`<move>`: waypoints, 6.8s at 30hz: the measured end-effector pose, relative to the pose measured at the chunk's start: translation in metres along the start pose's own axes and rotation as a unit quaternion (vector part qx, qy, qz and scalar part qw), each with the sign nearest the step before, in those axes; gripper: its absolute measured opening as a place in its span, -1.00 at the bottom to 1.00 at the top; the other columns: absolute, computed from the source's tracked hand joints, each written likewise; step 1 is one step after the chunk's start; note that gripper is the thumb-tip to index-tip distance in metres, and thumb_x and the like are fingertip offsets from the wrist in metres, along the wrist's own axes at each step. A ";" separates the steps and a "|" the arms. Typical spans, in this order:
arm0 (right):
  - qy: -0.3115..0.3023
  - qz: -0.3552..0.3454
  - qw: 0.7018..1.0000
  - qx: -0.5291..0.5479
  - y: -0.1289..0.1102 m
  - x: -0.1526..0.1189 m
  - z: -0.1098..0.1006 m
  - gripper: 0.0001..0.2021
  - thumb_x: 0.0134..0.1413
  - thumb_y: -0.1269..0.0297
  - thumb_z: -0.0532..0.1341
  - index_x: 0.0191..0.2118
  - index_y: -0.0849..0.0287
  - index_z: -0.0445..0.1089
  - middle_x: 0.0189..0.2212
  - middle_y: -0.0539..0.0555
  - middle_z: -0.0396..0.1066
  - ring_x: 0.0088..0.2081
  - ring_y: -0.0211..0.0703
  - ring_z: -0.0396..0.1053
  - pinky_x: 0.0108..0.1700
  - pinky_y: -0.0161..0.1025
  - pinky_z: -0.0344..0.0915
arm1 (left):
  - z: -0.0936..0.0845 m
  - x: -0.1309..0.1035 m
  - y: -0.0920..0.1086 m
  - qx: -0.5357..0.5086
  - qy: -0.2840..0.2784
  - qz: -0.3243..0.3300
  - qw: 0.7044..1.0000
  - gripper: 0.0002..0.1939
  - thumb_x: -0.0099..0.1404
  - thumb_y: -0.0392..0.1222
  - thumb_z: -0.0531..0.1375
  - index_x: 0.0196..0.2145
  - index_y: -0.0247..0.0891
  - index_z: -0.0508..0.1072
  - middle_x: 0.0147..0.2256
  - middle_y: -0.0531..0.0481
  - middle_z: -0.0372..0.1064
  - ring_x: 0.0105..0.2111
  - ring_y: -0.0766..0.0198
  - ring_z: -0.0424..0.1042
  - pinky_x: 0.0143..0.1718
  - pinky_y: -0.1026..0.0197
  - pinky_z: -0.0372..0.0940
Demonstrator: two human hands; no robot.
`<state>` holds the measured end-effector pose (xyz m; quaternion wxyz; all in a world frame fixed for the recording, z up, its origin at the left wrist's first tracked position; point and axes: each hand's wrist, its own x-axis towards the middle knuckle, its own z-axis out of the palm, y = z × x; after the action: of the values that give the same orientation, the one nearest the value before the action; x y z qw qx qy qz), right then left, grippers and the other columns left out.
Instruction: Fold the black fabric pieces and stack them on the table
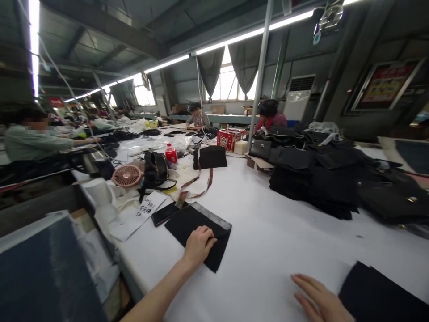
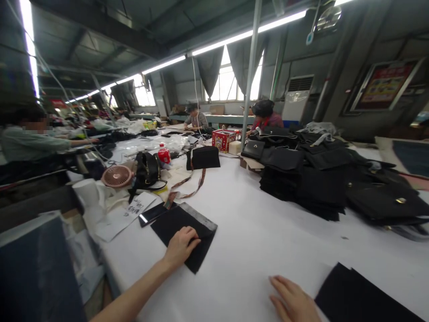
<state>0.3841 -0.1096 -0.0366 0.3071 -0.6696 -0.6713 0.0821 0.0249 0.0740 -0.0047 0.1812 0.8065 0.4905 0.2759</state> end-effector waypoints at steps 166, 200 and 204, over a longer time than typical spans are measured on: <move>0.083 -0.030 0.969 -0.232 -0.121 0.006 0.094 -0.56 0.13 0.56 0.02 0.13 0.20 0.24 -0.29 0.12 0.30 -0.26 -0.02 0.22 -0.25 -0.07 0.23 | 0.056 -0.045 0.080 0.041 -0.143 0.218 0.965 -0.55 0.35 -0.38 0.01 0.18 -0.19 0.19 0.03 -0.09 0.27 0.00 0.10 0.26 0.07 0.03 0.23; 0.139 0.006 0.984 -0.109 -0.111 -0.005 0.085 -0.70 0.27 0.46 0.00 -0.03 0.24 0.42 -0.30 0.14 0.30 -0.21 -0.10 0.24 -0.17 -0.14 0.28 | 0.043 -0.031 0.091 0.267 -0.136 0.401 0.866 -0.57 0.27 -0.29 0.11 0.09 -0.38 0.24 -0.01 -0.17 0.30 -0.14 0.10 0.27 -0.11 0.08 0.12; 0.138 -0.001 0.981 -0.136 -0.112 0.000 0.085 -0.69 0.26 0.47 0.01 0.03 0.23 0.38 -0.30 0.14 0.29 -0.22 -0.09 0.23 -0.16 -0.14 0.27 | 0.046 -0.030 0.089 0.268 -0.127 0.401 0.866 -0.50 0.29 -0.26 0.11 0.17 -0.35 0.16 0.08 -0.19 0.25 -0.05 0.08 0.25 -0.02 0.07 0.08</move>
<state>0.2450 -0.0946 -0.0458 0.3028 -0.7094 -0.6279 -0.1037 0.1042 0.0061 0.0009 -0.1075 0.9794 0.1521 0.0777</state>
